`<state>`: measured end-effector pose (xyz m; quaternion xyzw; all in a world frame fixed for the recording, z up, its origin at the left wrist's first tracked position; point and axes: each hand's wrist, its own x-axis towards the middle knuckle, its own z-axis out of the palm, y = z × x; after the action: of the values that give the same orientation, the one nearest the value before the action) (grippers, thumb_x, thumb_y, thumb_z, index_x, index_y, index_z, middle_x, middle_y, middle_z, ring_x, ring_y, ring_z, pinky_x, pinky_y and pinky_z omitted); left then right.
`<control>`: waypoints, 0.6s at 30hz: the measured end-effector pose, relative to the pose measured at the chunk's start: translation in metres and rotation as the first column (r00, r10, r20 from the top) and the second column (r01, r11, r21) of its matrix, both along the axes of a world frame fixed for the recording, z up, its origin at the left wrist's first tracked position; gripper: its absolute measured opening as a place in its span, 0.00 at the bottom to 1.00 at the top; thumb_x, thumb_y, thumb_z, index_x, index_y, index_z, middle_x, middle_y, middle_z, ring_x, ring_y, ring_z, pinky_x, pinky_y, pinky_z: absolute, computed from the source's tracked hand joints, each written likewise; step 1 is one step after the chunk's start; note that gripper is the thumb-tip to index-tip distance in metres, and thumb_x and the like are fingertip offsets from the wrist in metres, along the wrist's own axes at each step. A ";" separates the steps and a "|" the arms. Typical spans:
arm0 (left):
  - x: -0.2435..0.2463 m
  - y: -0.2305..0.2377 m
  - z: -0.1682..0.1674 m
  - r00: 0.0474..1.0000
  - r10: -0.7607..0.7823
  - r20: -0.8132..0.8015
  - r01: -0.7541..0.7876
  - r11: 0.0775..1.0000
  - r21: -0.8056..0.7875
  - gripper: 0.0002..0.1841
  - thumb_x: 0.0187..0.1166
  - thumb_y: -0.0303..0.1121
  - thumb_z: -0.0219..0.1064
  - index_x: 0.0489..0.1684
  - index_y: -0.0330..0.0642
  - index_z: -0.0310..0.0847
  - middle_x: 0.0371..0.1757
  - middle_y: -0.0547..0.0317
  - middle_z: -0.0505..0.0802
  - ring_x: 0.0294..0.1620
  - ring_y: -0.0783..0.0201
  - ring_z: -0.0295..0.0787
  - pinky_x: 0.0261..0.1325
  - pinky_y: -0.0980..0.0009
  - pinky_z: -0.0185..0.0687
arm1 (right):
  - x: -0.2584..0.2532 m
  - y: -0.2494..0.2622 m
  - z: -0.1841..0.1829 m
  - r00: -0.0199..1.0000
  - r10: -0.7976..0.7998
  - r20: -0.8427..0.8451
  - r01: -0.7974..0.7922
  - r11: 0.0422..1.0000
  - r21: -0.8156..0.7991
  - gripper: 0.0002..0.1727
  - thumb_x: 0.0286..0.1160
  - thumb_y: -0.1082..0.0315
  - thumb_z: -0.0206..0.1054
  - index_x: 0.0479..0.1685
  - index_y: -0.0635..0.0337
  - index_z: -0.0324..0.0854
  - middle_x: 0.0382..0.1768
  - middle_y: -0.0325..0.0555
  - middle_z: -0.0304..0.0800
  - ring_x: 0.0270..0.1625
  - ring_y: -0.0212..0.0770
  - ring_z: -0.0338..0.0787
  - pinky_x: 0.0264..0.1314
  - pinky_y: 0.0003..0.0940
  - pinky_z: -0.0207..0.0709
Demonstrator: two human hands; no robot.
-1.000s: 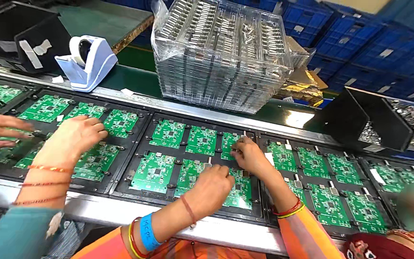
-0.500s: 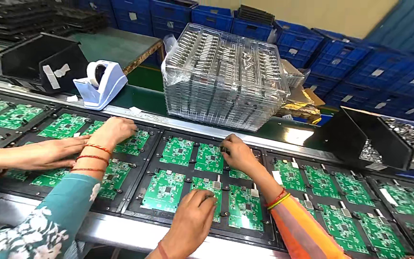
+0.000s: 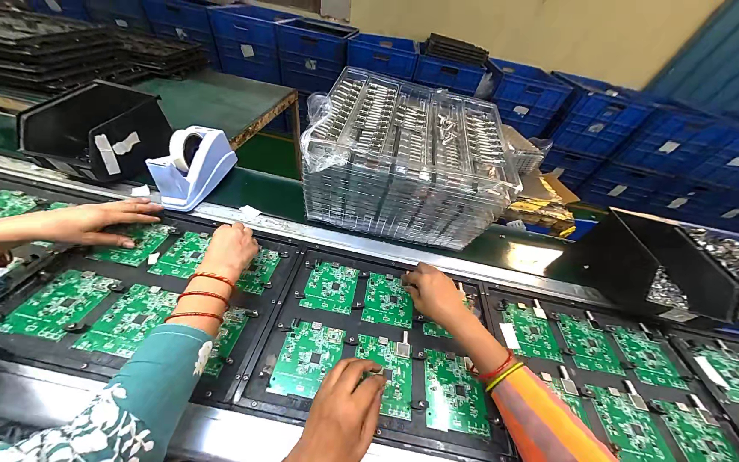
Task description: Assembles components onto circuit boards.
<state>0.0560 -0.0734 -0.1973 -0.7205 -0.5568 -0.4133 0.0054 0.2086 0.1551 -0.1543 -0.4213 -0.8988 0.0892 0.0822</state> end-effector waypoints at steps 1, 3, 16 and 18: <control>-0.001 0.001 0.002 1.000 0.000 -0.001 0.000 1.000 0.006 0.13 0.84 0.37 0.60 0.44 0.49 0.93 0.53 0.58 0.95 0.60 0.56 0.90 0.62 0.64 0.86 | 0.004 -0.005 -0.009 0.999 0.016 -0.034 -0.014 0.998 0.054 0.11 0.77 0.75 0.67 0.52 0.64 0.92 0.52 0.64 0.89 0.60 0.64 0.89 0.61 0.60 0.82; -0.004 0.009 0.012 1.000 0.002 0.013 -0.002 1.000 0.025 0.13 0.83 0.37 0.61 0.45 0.48 0.94 0.54 0.56 0.95 0.60 0.55 0.90 0.63 0.63 0.86 | 0.011 -0.013 -0.019 1.000 0.015 -0.017 -0.013 0.993 0.121 0.20 0.74 0.79 0.64 0.63 0.60 0.89 0.64 0.67 0.85 0.69 0.68 0.84 0.64 0.64 0.79; -0.084 0.179 0.226 0.979 0.171 -0.113 -0.145 0.966 0.212 0.13 0.84 0.25 0.61 0.59 0.36 0.89 0.59 0.41 0.93 0.66 0.40 0.87 0.72 0.44 0.77 | 0.015 -0.090 0.013 0.984 0.062 -0.165 -0.078 0.993 -0.093 0.19 0.81 0.65 0.63 0.65 0.62 0.88 0.75 0.67 0.79 0.80 0.68 0.76 0.78 0.64 0.70; -0.098 0.217 0.253 0.974 0.122 -0.193 -0.115 0.992 0.045 0.15 0.81 0.22 0.62 0.63 0.34 0.88 0.63 0.38 0.91 0.70 0.37 0.83 0.76 0.42 0.71 | 0.020 -0.090 0.010 0.981 0.053 -0.188 -0.070 0.994 -0.088 0.17 0.80 0.66 0.64 0.61 0.64 0.90 0.73 0.67 0.81 0.78 0.68 0.78 0.77 0.64 0.71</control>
<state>-0.0416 0.1434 0.0555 -0.7230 -0.5884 -0.3488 0.0968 0.2288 0.0650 -0.1448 -0.3866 -0.8946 0.1729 0.1426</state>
